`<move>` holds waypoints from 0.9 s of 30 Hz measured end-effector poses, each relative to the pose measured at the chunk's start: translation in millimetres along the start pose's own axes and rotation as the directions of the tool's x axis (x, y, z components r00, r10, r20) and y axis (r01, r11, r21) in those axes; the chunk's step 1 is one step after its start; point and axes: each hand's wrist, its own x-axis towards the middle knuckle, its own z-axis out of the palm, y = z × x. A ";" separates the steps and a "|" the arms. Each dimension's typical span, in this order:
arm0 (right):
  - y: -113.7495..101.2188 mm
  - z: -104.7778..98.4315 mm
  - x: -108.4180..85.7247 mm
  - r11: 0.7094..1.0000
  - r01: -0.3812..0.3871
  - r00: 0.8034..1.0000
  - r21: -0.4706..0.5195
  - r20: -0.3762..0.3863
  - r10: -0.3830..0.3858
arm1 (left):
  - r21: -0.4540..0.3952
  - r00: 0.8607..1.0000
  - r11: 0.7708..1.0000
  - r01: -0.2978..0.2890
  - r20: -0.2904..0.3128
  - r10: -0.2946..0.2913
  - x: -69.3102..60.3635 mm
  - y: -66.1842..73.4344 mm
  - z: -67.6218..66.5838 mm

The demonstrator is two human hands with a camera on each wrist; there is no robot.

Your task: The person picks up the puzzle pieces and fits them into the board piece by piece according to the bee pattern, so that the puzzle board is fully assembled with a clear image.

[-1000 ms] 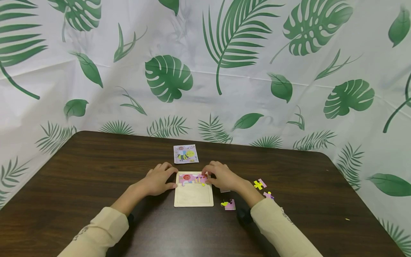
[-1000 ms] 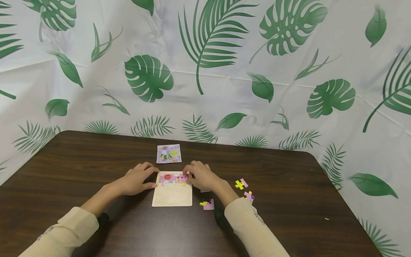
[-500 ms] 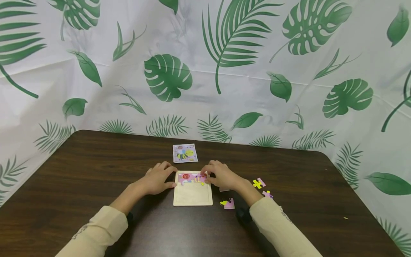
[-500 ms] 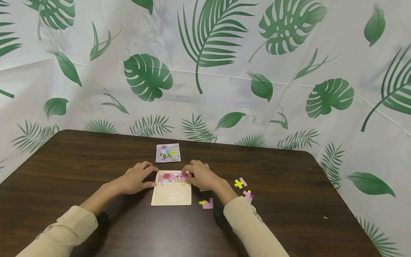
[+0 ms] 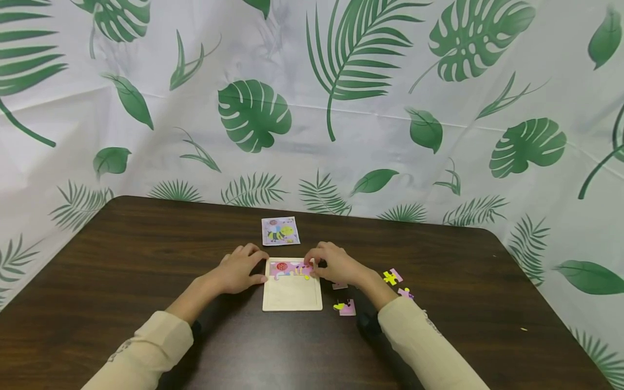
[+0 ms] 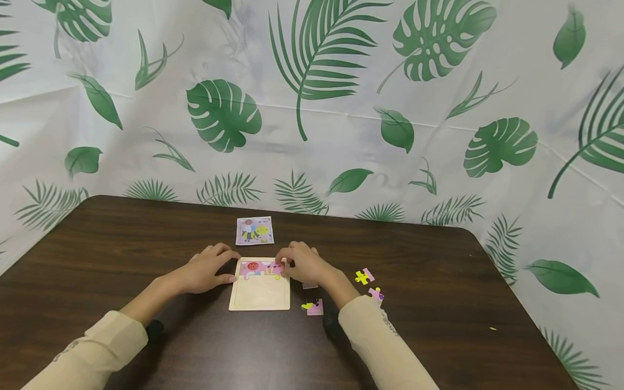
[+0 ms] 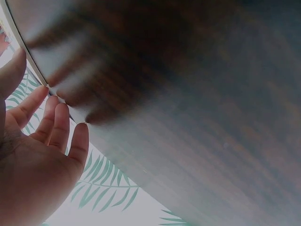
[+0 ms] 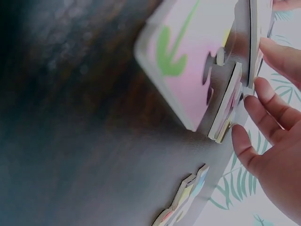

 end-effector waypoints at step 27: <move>-1.6 1.1 -3.1 0.999 -0.035 0.998 -0.025 -0.049 0.034 | 0.003 1.000 1.000 0.009 -0.005 -0.009 0.4 0.3 0.3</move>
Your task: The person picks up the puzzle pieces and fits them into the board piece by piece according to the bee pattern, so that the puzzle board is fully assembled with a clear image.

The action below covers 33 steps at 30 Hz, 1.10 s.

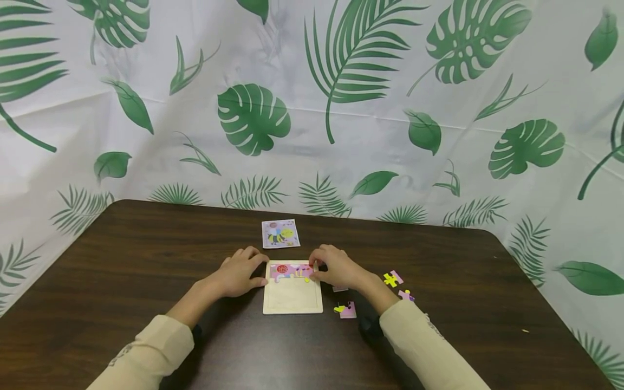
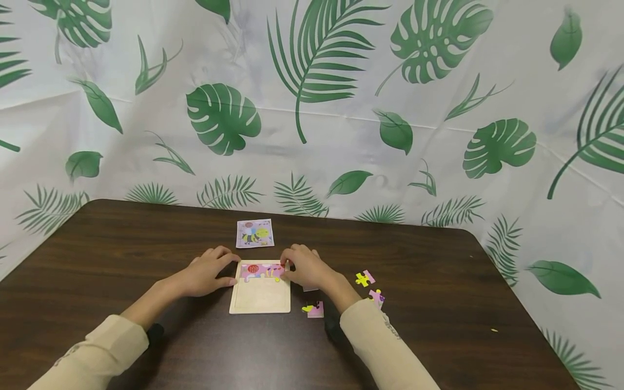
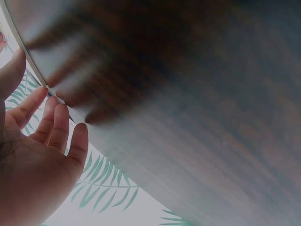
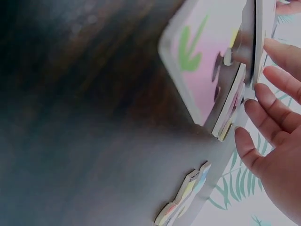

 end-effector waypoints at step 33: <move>29.7 -28.5 -47.0 1.000 0.027 0.993 0.010 0.114 -0.028 | -0.006 1.000 1.000 0.000 -0.004 0.000 -2.1 2.5 -1.8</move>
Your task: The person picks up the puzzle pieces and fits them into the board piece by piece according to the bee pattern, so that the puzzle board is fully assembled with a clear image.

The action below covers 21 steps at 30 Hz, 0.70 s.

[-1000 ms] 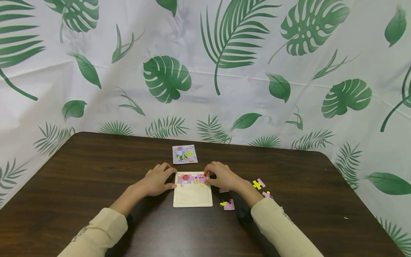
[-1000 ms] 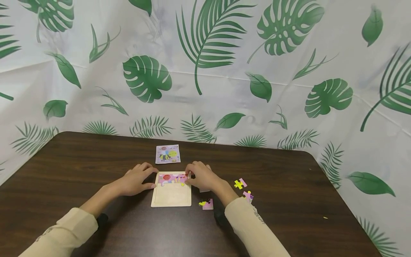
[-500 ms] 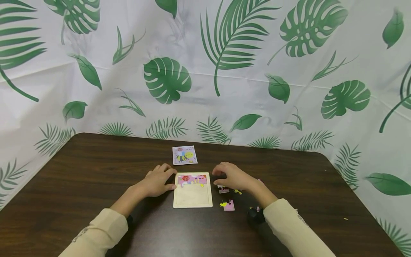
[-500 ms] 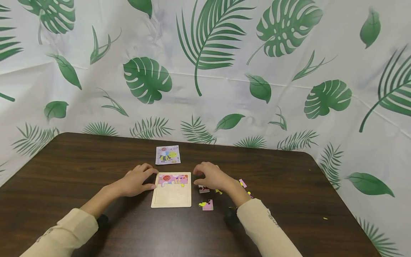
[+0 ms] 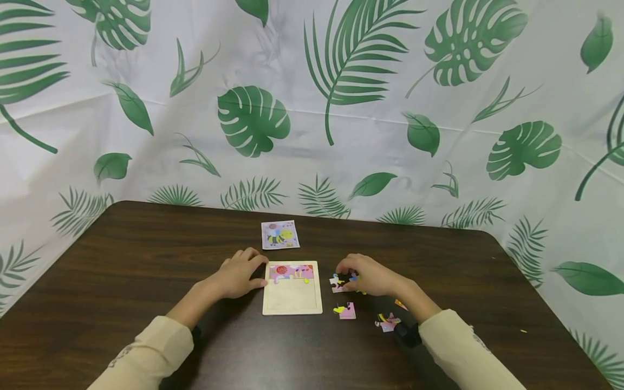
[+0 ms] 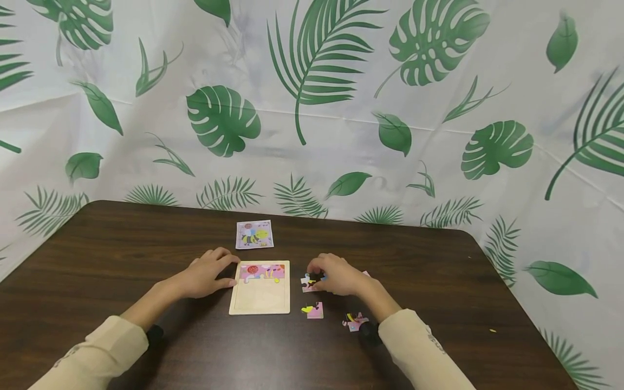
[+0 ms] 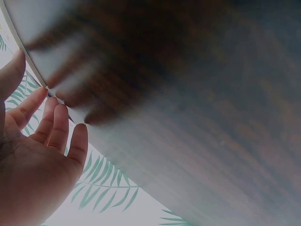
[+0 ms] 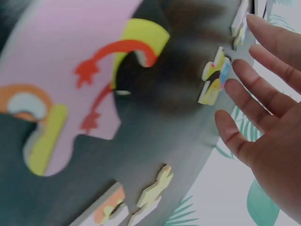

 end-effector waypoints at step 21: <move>3.3 9.5 -4.8 0.999 -0.025 0.998 -0.022 -0.049 0.024 | 0.006 1.000 1.000 -0.009 -0.001 0.009 0.1 -1.6 1.1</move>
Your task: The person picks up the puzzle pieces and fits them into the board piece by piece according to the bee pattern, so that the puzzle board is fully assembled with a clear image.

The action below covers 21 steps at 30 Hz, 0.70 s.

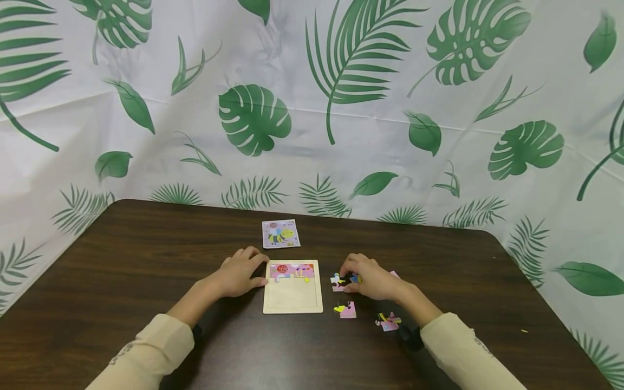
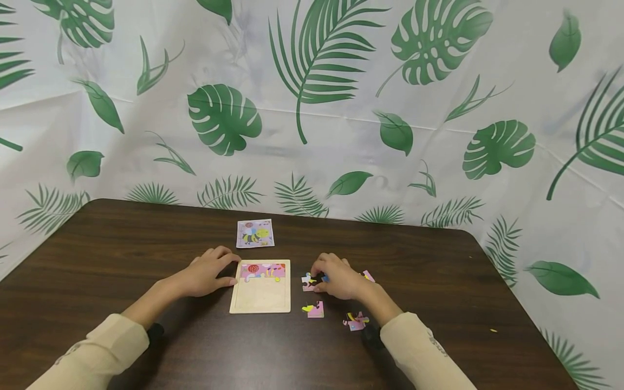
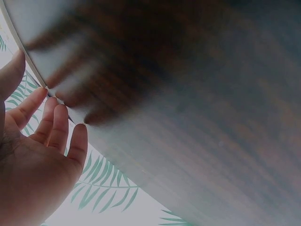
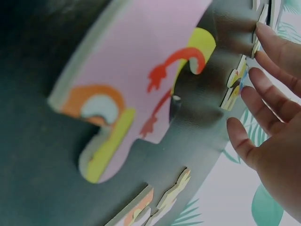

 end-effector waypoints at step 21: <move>3.4 2.5 -1.9 0.997 0.072 0.997 -0.029 -0.039 -0.073 | -0.006 1.000 1.000 0.010 0.008 -0.010 1.4 0.9 0.2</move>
